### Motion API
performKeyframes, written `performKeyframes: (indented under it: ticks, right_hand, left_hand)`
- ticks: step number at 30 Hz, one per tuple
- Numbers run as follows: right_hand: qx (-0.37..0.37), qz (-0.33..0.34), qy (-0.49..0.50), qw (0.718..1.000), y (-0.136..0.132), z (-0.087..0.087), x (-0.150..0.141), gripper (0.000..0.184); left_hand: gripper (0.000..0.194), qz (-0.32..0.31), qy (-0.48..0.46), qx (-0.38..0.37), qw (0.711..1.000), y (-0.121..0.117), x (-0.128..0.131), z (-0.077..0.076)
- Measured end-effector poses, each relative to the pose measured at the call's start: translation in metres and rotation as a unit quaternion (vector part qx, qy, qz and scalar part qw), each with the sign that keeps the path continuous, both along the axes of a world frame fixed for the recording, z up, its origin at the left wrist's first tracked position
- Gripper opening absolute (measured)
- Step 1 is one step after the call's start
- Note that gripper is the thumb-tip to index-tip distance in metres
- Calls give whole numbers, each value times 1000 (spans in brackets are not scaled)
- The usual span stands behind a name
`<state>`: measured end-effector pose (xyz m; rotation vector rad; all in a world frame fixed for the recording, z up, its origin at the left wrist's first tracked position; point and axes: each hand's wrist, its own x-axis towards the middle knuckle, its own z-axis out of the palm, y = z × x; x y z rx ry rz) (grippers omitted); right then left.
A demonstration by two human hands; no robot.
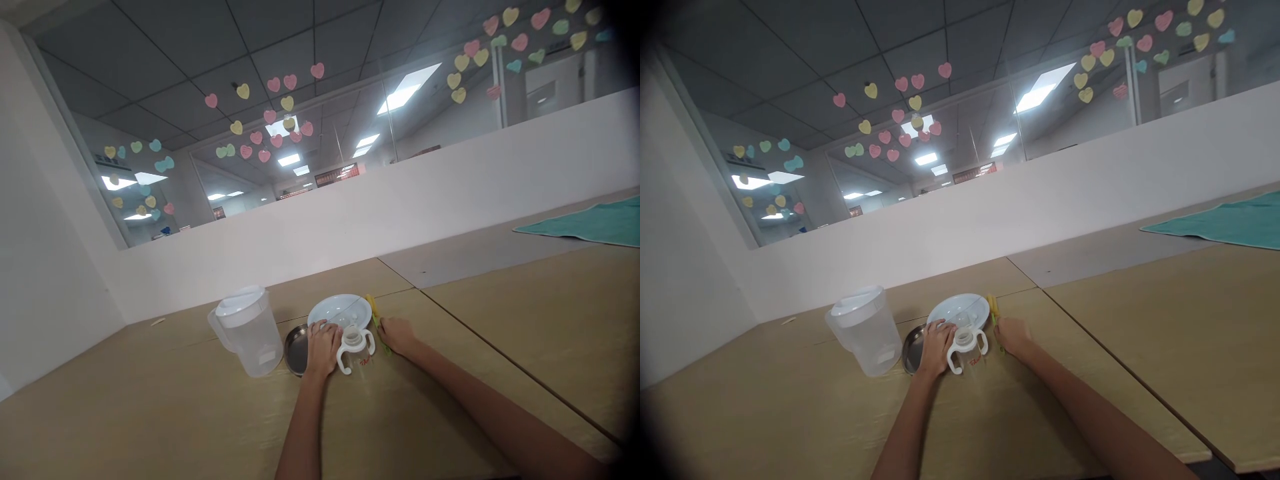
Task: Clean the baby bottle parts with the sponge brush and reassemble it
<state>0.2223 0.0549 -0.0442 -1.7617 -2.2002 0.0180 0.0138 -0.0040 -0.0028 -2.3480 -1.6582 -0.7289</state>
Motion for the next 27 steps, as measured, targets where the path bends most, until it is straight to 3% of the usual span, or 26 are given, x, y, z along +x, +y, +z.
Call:
performKeyframes:
  ticks: [5,8,12,17,27]
  right_hand:
    - [-2,-7,6,1000,-2,2,-1,34]
    - [-3,-11,8,1000,-2,3,-1,33]
    - [-6,-7,8,1000,-2,2,-1,32]
    - [-11,-2,11,1000,1,0,0,33]
    - [-3,-4,4,1000,-1,2,-2,33]
  left_hand:
    - [36,11,99,-1,995,8,2,10]
    - [40,52,123,-9,991,18,9,13]
    - [43,106,120,-36,986,30,16,16]
    - [40,119,107,-74,984,33,17,19]
    - [24,136,38,-25,990,15,14,19]
